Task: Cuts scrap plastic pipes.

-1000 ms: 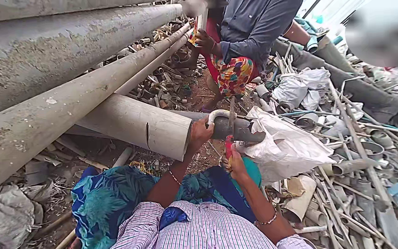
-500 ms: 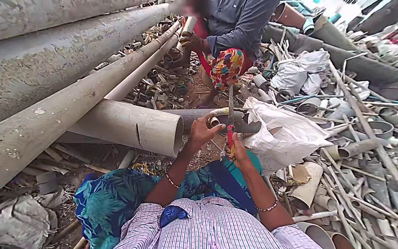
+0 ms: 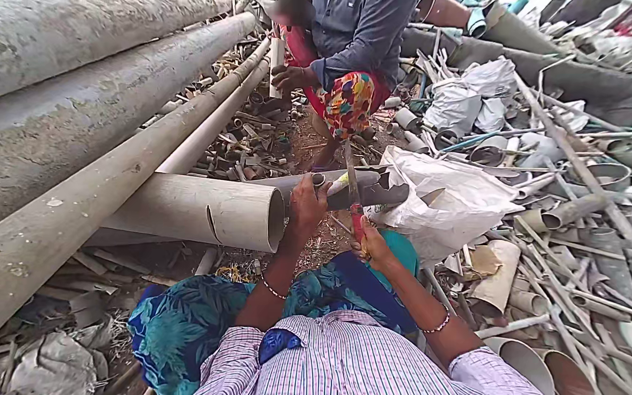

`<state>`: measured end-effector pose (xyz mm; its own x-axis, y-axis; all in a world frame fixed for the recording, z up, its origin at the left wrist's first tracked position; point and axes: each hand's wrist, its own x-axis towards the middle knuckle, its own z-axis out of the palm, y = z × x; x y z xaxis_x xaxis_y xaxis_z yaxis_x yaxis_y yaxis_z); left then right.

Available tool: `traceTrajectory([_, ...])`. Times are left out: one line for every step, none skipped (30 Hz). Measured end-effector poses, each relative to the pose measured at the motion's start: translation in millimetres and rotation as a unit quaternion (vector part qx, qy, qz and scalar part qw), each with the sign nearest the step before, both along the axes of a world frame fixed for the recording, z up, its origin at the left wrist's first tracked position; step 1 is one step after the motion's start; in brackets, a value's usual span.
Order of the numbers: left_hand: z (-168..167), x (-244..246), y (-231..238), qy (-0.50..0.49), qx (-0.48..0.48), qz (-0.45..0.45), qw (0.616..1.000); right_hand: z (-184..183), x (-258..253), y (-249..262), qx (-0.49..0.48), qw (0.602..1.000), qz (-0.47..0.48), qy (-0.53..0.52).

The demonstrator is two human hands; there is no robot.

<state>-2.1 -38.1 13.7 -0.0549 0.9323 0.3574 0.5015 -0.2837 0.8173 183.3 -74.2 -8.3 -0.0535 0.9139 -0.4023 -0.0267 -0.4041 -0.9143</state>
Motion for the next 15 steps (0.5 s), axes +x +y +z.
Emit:
traceTrajectory([-1.4, 0.4, 0.9, 0.007, 0.005, 0.005, 1.000, 11.8, -0.1, -2.3, -0.027, 0.999, 0.009, 0.017])
traceTrajectory([-0.9, 1.5, 4.1, 0.011, 0.015, 0.011, 1.000, 25.3, 1.8, -4.2, 0.004, 0.999, 0.017, 0.033])
traceTrajectory([-0.8, 1.8, 4.9, 0.015, 0.022, 0.012, 1.000, 34.7, 4.5, -8.6, 0.083, 0.995, 0.026, 0.044])
traceTrajectory([-0.9, 2.0, 4.0, 0.016, 0.025, 0.011, 0.999, 39.4, 7.9, -11.4, 0.185, 0.981, 0.026, 0.042])
traceTrajectory([-0.3, 1.9, 2.9, 0.016, 0.027, 0.010, 0.999, 39.0, 10.9, -10.4, 0.282, 0.959, 0.010, 0.028])
traceTrajectory([0.3, 1.4, 1.6, 0.013, 0.026, 0.007, 1.000, 32.6, 12.0, -7.2, 0.348, 0.937, -0.015, 0.011])
traceTrajectory([0.5, 0.4, 0.6, 0.013, 0.023, 0.006, 1.000, 20.7, 10.8, -5.1, 0.355, 0.934, -0.036, 0.003])
traceTrajectory([0.4, -0.8, -1.7, 0.014, 0.015, 0.003, 1.000, 7.8, 8.3, -7.4, 0.289, 0.956, -0.041, 0.001])
traceTrajectory([-0.1, -0.9, -2.3, 0.013, 0.011, 0.004, 1.000, 3.4, 6.0, -10.6, 0.149, 0.988, -0.025, -0.005])
traceTrajectory([-0.4, -0.1, -1.4, 0.009, 0.014, 0.007, 1.000, 3.7, 6.1, -10.5, 0.028, 1.000, -0.002, -0.008])
traceTrajectory([-1.1, -1.3, -0.6, 0.006, 0.018, 0.009, 1.000, 7.7, 5.2, -12.4, -0.032, 0.999, 0.015, 0.001])
traceTrajectory([1.4, -1.0, 5.3, 0.000, 0.026, 0.015, 1.000, 19.7, 5.7, -10.1, -0.020, 0.999, 0.024, 0.014])
traceTrajectory([-0.2, -1.0, 2.0, 0.003, 0.019, 0.014, 1.000, 26.7, 6.0, -17.3, 0.037, 0.999, 0.022, 0.029])
traceTrajectory([-0.9, -1.2, -1.2, 0.004, 0.014, 0.010, 1.000, 29.7, 6.6, -20.6, 0.126, 0.991, 0.011, 0.040])
traceTrajectory([0.5, -1.6, -3.7, 0.004, 0.008, 0.005, 1.000, 28.9, 7.4, -18.4, 0.217, 0.975, -0.004, 0.045])
